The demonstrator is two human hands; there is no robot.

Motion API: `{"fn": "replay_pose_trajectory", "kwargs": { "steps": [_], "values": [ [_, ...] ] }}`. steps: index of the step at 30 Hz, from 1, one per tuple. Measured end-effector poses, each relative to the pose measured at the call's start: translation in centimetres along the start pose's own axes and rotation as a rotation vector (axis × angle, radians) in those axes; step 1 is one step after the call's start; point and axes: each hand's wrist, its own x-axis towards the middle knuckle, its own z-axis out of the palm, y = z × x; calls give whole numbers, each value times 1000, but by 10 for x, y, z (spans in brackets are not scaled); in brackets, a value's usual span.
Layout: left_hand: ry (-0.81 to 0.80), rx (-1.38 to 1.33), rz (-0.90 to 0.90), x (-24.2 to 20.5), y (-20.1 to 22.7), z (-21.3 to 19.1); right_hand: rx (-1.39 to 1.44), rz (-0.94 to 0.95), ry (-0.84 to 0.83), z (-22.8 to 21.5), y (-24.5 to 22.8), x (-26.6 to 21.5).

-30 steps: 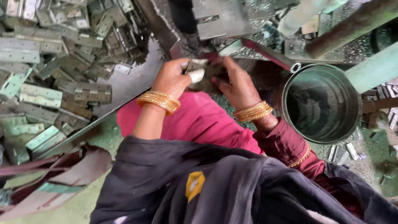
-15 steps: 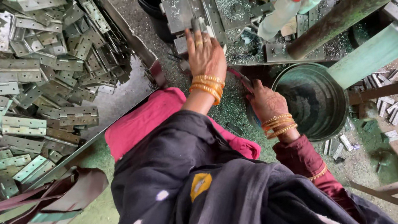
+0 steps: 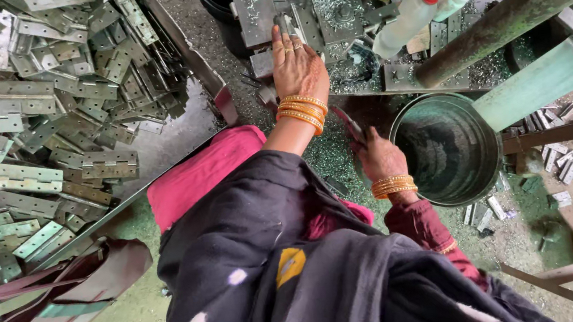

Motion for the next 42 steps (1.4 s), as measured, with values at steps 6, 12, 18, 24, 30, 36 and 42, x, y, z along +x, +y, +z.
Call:
{"fn": "replay_pose_trajectory", "kwargs": {
  "steps": [6, 12, 18, 24, 30, 36, 42],
  "values": [
    [130, -75, -37, 0, -6, 11, 243, -24, 27, 23, -11, -1],
    [73, -70, -13, 16, -12, 10, 124, -10, 14, 18, 4, 6],
    [0, -34, -44, 23, -6, -1, 277, -30, 72, 25, -2, 9],
    [-3, 72, -6, 31, -20, 8, 198, -105, 5, 13, 7, 2],
    [47, -13, -62, 44, -18, 23, 284, -31, 47, 22, 1, 9],
    [130, -56, -69, 46, -26, 26, 209, -48, -4, 16, 5, 5],
    [7, -108, -94, 73, -23, 23, 252, 53, 60, 33, 4, 20]
  ]
}}
